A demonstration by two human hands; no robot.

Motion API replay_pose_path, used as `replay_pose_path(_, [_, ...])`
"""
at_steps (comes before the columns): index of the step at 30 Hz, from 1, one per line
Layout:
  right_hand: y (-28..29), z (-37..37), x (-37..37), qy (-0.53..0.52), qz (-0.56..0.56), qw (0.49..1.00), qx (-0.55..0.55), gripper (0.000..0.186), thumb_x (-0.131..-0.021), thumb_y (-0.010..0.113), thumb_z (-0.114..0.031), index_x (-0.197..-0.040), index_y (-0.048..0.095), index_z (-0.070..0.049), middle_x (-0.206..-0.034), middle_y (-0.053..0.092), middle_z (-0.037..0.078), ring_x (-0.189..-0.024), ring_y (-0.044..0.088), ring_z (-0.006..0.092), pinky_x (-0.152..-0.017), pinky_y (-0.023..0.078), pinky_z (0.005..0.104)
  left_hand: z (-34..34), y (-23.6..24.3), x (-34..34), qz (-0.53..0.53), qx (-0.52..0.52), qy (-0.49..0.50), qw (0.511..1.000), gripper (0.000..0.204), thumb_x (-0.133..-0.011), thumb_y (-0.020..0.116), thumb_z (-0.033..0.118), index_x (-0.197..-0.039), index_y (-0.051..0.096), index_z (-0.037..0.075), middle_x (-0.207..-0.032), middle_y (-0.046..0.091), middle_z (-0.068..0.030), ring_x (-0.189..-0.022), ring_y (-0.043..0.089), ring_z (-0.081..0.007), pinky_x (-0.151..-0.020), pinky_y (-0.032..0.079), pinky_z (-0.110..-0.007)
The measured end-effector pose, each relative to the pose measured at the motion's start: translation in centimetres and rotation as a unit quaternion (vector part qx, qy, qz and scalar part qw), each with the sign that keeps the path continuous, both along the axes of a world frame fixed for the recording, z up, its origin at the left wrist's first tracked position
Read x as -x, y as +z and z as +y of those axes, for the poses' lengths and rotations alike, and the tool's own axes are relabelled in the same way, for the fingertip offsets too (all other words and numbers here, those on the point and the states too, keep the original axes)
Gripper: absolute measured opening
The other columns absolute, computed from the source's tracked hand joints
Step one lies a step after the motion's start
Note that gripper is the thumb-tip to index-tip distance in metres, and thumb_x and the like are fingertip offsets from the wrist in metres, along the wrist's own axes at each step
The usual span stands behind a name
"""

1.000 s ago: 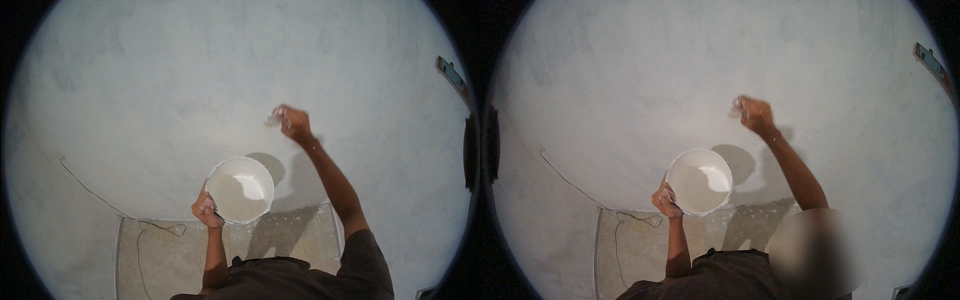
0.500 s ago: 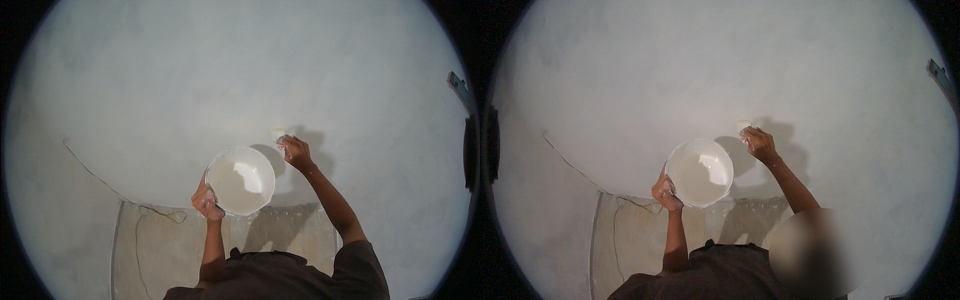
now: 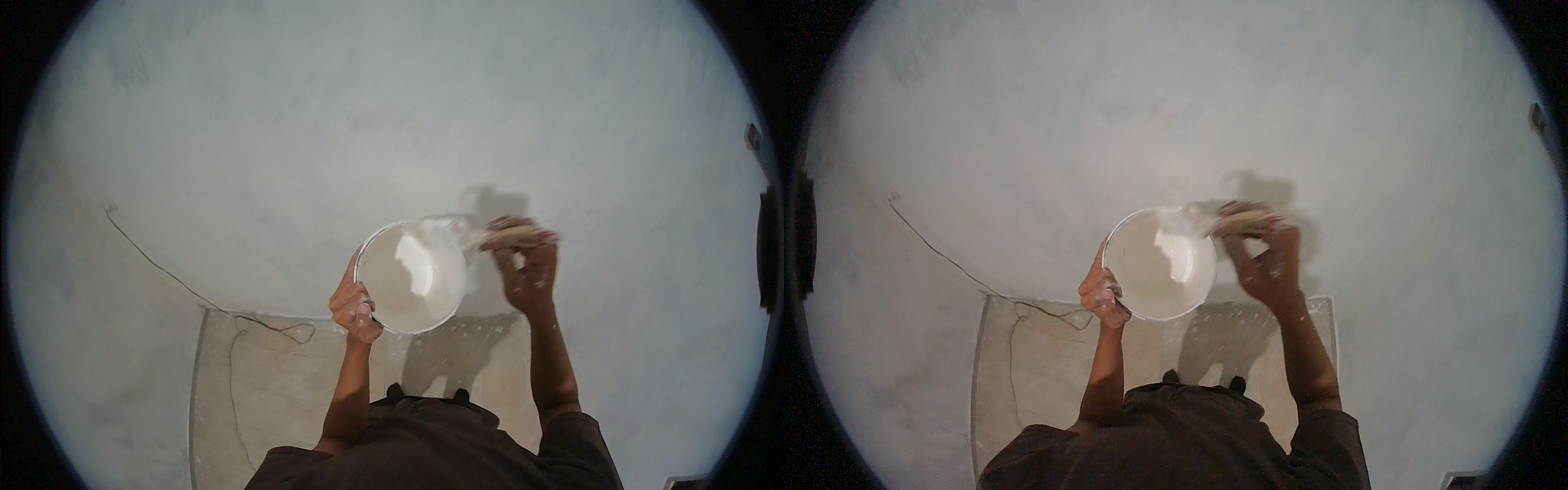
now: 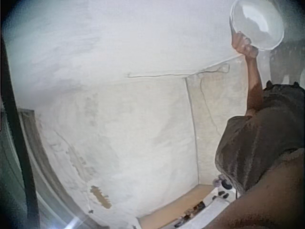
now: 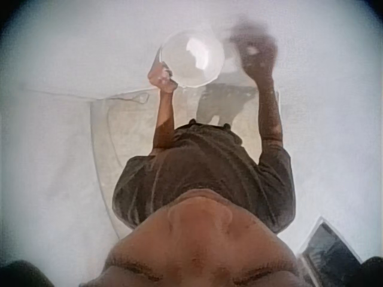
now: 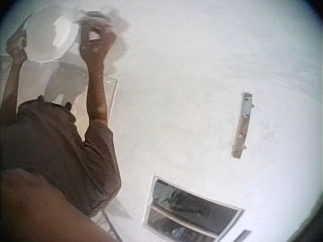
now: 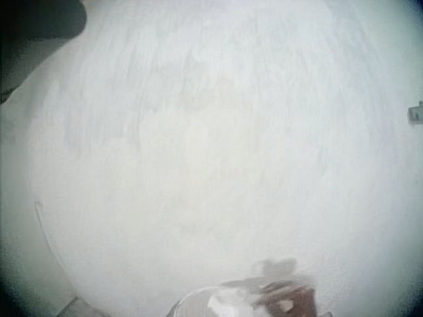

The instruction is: The person mixes plaster in a bucket and applies it to a wall corner using a brush.

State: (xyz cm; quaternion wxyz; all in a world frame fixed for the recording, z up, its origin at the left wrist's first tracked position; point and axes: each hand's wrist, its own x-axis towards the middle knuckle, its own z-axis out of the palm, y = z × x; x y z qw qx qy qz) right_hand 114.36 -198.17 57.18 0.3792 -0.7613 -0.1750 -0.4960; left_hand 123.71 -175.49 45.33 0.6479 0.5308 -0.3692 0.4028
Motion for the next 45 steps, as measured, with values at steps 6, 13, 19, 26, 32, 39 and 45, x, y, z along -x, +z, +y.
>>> replay_pose_path(6, [-5.4,5.7,-3.0,-0.001,0.249,0.966,0.077,0.013,-0.083,0.065,0.001,-0.096,0.068,0.003,-0.1,0.067,0.021,-0.094,0.066,0.0349,-0.081,0.054,0.0397,0.8,-0.6,-0.6,-0.036,-0.027,-0.005,0.999,0.049,-0.092,0.047,0.026,-0.05,0.036,0.004,-0.046,0.035,-0.0043,-0.041,0.035,-0.0167,-0.048,0.037,-0.033])
replay_pose_path(13, [-9.4,8.8,-7.8,-0.071,0.321,0.944,0.02,0.028,-0.083,0.061,-0.003,-0.11,0.064,0.002,-0.105,0.065,0.023,-0.097,0.061,0.0406,-0.086,0.05,0.0442,1.3,0.4,-0.8,-0.07,-0.087,0.032,0.993,0.045,-0.087,0.052,0.027,-0.051,0.041,0.002,-0.05,0.04,-0.0077,-0.041,0.041,-0.0208,-0.043,0.031,-0.031])
replay_pose_path(19, [-10.3,7.7,-5.9,0.041,0.262,0.963,0.044,0.023,-0.084,0.06,-0.002,-0.105,0.067,0.004,-0.104,0.067,0.024,-0.098,0.063,0.0392,-0.085,0.05,0.0424,1.4,-0.1,-0.4,-0.049,-0.095,0.034,0.994,0.044,-0.086,0.053,0.025,-0.051,0.042,0.001,-0.049,0.041,-0.008,-0.042,0.043,-0.0208,-0.043,0.034,-0.031])
replay_pose_path(26, [-6.3,6.3,-2.9,0.033,0.25,0.966,-0.05,0.019,-0.089,0.059,-0.005,-0.103,0.066,0.006,-0.099,0.067,0.025,-0.088,0.064,0.0425,-0.078,0.051,0.0414,0.6,-0.4,-0.4,-0.025,-0.027,0.057,0.998,0.049,-0.088,0.051,0.03,-0.05,0.038,0.003,-0.047,0.039,-0.0042,-0.043,0.039,-0.0145,-0.046,0.034,-0.029])
replay_pose_path(32, [-7.0,7.0,-2.9,0.004,0.303,0.952,-0.026,0.021,-0.09,0.059,-0.005,-0.106,0.065,0.006,-0.1,0.066,0.025,-0.091,0.063,0.043,-0.081,0.05,0.0441,0.0,0.9,0.2,-0.025,-0.028,0.05,0.998,0.052,-0.089,0.051,0.034,-0.052,0.038,0.001,-0.048,0.035,-0.0046,-0.046,0.034,-0.0155,-0.067,0.048,-0.036])
replay_pose_path(39, [-7.5,9.2,-4.5,-0.005,0.338,0.941,-0.008,0.022,-0.089,0.058,-0.007,-0.107,0.067,0.004,-0.102,0.066,0.024,-0.094,0.062,0.0419,-0.086,0.049,0.0454,0.2,0.7,-0.2,-0.046,-0.026,0.041,0.998,0.05,-0.088,0.051,0.032,-0.05,0.038,0.002,-0.047,0.038,-0.0048,-0.043,0.036,-0.0154,-0.053,0.037,-0.033])
replay_pose_path(45, [-10.2,10.6,-5.1,0.046,0.374,0.925,0.058,0.022,-0.089,0.058,-0.008,-0.105,0.068,0.002,-0.097,0.067,0.024,-0.093,0.062,0.0416,-0.085,0.049,0.0456,0.1,1.3,-0.5,-0.062,-0.028,0.038,0.997,0.049,-0.087,0.052,0.031,-0.05,0.039,0.002,-0.047,0.039,-0.0049,-0.041,0.037,-0.0155,-0.049,0.035,-0.032])
